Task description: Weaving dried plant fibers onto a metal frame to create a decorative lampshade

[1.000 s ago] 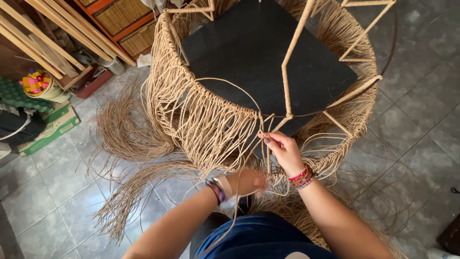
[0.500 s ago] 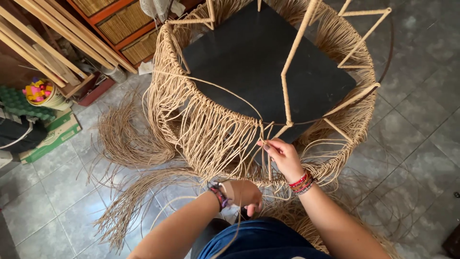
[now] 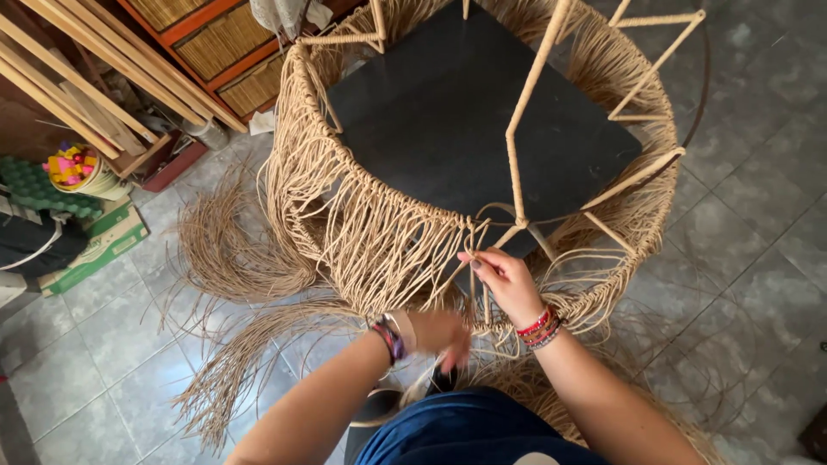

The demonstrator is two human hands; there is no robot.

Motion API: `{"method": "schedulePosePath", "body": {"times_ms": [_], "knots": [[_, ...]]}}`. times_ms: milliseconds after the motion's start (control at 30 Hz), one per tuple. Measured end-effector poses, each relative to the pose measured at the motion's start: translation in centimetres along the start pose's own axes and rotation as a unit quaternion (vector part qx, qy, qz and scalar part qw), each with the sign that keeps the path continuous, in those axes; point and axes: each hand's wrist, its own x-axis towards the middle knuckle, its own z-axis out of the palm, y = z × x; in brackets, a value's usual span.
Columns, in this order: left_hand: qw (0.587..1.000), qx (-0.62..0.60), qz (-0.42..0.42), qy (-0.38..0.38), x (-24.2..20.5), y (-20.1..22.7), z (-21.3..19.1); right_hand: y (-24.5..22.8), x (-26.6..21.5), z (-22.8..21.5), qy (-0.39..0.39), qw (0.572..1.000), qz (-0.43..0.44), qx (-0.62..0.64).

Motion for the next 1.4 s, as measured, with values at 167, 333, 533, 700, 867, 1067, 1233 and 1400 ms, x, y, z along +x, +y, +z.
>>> {"method": "schedulePosePath", "body": {"times_ms": [167, 333, 533, 700, 867, 1067, 1233, 1400], "knots": [[0.954, -0.158, 0.001, 0.254, -1.0, 1.5, -1.0, 0.3, 0.4, 0.1, 0.001, 0.999, -0.013, -0.036], [0.999, -0.015, 0.031, 0.041, -1.7, -0.2, 2.1, -1.6, 0.1, 0.3, 0.007, 0.999, -0.014, -0.031], [0.996, -0.042, -0.032, 0.067, 0.4, -2.2, 2.3, -1.7, -0.2, 0.2, 0.005, 0.999, -0.012, -0.052], [0.98, -0.122, 0.054, 0.149, 0.7, -2.8, 3.0, -0.6, 0.1, 0.2, 0.004, 0.999, -0.013, -0.032], [0.956, 0.019, -0.217, -0.195, -2.5, 1.9, 0.8, -0.8, -0.4, 0.3, 0.025, 0.999, -0.024, 0.004], [0.912, -0.029, -0.05, 0.405, 1.0, -1.1, 1.2, 2.3, 0.0, -0.1, -0.023, 0.999, 0.004, 0.028], [0.794, 0.283, 0.009, 0.538, 3.8, -2.5, -0.5, 0.5, 0.0, 0.2, -0.005, 0.996, 0.006, 0.087], [0.729, 0.294, 0.053, 0.616, 5.7, -1.4, -4.6, -0.9, -1.0, 0.9, 0.03, 0.983, 0.032, 0.179]]}}
